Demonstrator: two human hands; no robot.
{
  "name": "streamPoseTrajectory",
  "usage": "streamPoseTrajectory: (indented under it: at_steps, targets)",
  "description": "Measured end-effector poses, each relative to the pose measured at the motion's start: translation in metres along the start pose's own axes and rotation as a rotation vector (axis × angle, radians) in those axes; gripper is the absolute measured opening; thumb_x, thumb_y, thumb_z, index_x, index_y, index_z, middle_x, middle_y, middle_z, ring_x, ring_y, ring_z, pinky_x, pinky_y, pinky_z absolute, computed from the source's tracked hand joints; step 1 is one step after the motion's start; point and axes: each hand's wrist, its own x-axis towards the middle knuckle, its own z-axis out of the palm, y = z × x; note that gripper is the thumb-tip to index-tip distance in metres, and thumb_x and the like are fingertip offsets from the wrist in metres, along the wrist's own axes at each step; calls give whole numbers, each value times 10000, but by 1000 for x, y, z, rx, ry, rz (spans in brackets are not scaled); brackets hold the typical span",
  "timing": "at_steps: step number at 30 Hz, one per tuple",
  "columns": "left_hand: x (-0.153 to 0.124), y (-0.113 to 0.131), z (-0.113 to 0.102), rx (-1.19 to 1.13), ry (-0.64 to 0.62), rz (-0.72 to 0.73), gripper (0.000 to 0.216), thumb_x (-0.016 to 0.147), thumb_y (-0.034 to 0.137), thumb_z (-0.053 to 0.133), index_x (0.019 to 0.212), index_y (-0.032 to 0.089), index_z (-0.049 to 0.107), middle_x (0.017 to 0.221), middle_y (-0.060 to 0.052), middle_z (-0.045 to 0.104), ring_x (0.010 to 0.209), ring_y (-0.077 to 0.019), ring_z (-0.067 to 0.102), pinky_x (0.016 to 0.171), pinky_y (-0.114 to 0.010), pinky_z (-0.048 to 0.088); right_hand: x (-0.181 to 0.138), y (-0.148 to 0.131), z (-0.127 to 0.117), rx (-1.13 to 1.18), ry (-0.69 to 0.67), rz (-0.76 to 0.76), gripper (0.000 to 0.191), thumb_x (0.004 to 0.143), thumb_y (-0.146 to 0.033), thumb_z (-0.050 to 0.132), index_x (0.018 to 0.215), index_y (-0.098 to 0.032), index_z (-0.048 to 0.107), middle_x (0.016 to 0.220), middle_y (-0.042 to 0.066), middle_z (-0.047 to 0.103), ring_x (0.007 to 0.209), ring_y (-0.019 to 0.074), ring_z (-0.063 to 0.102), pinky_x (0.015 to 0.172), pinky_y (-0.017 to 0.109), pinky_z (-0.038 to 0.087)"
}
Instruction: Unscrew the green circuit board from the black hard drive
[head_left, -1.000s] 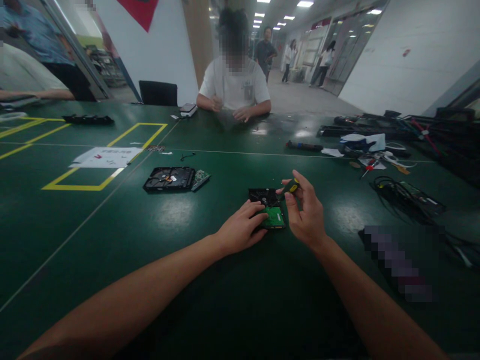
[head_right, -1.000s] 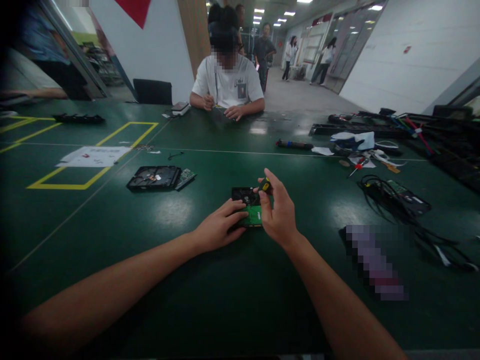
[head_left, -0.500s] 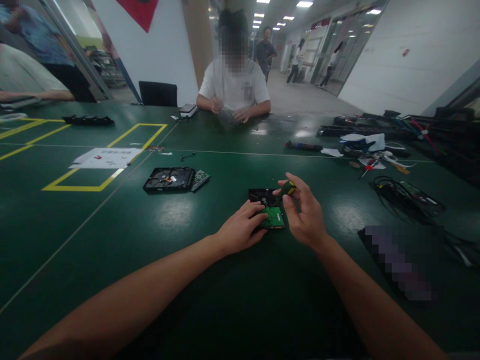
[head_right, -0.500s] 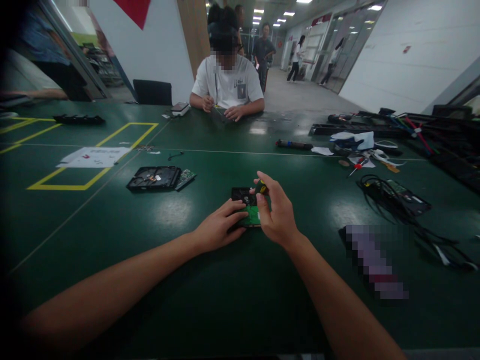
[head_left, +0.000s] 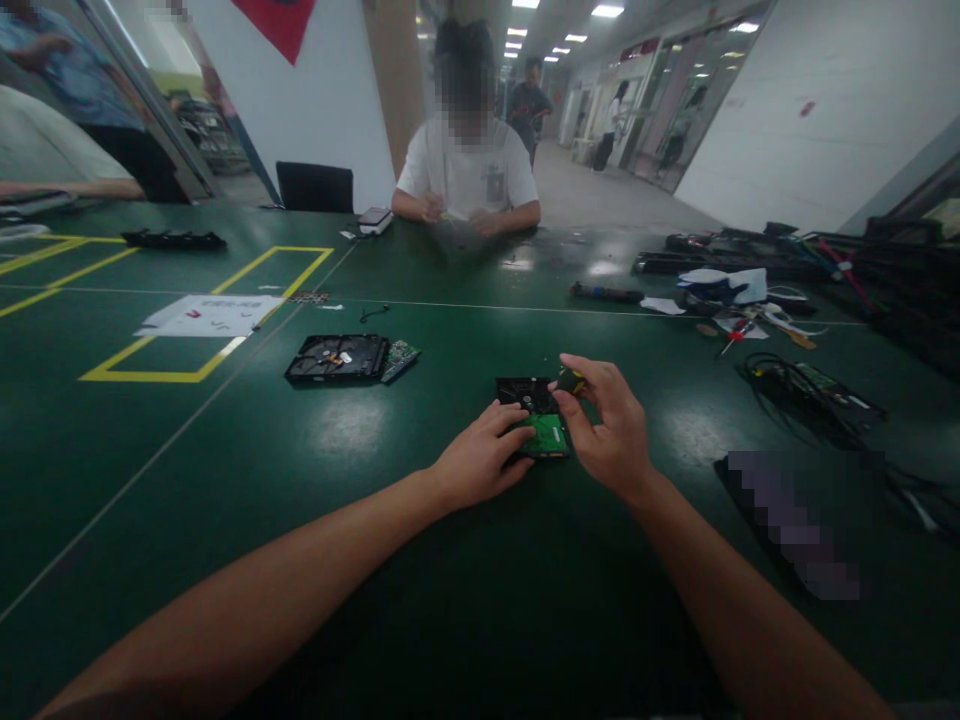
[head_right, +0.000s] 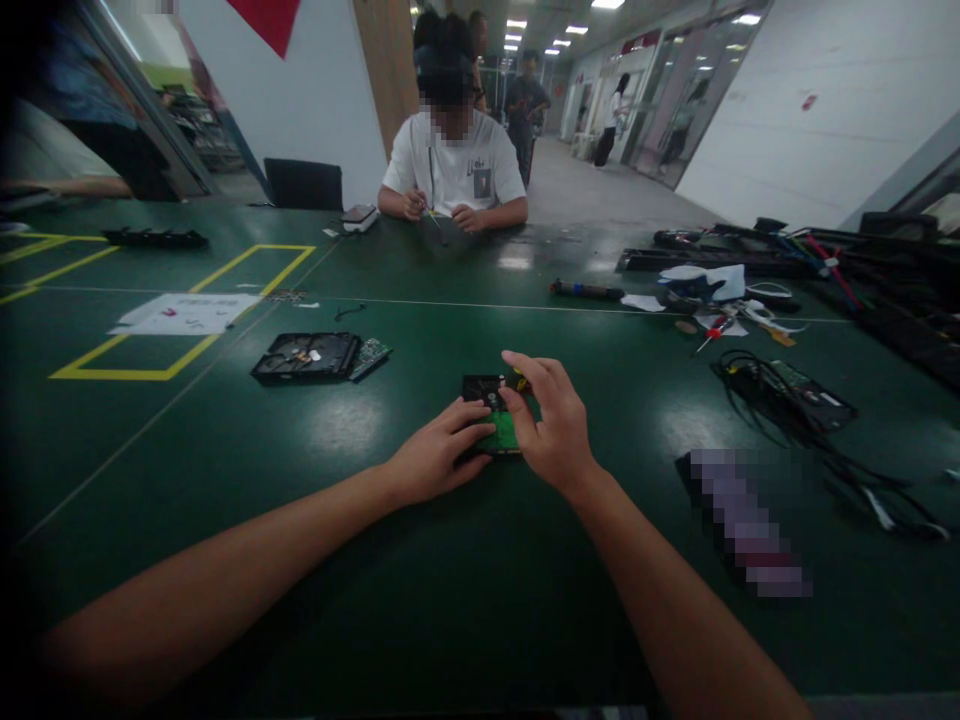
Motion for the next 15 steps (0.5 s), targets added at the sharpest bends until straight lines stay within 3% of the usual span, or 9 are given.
streamPoseTrajectory:
  at_steps: [10,15]
  targets:
    - [1,3,-3,5,15,5,365,991,290,652,1333,171,611,1451,-182,586,1456,-365,519,1254,-647,391,0,-3,-4,50,-85,126,529,1054,-211,514,1559,-356,457,1345,77,670,1145,247,721,1036,472,605]
    - [0,1,-2,0,1,1,392,981,296,671,1347,168,608,1452,-185,587,1463,-368,513,1256,-646,389,11,-7,-6,-84,-18,102,414,1013,-298,624,1425,-307,588,1230,98,632,1055,251,670,901,443,629]
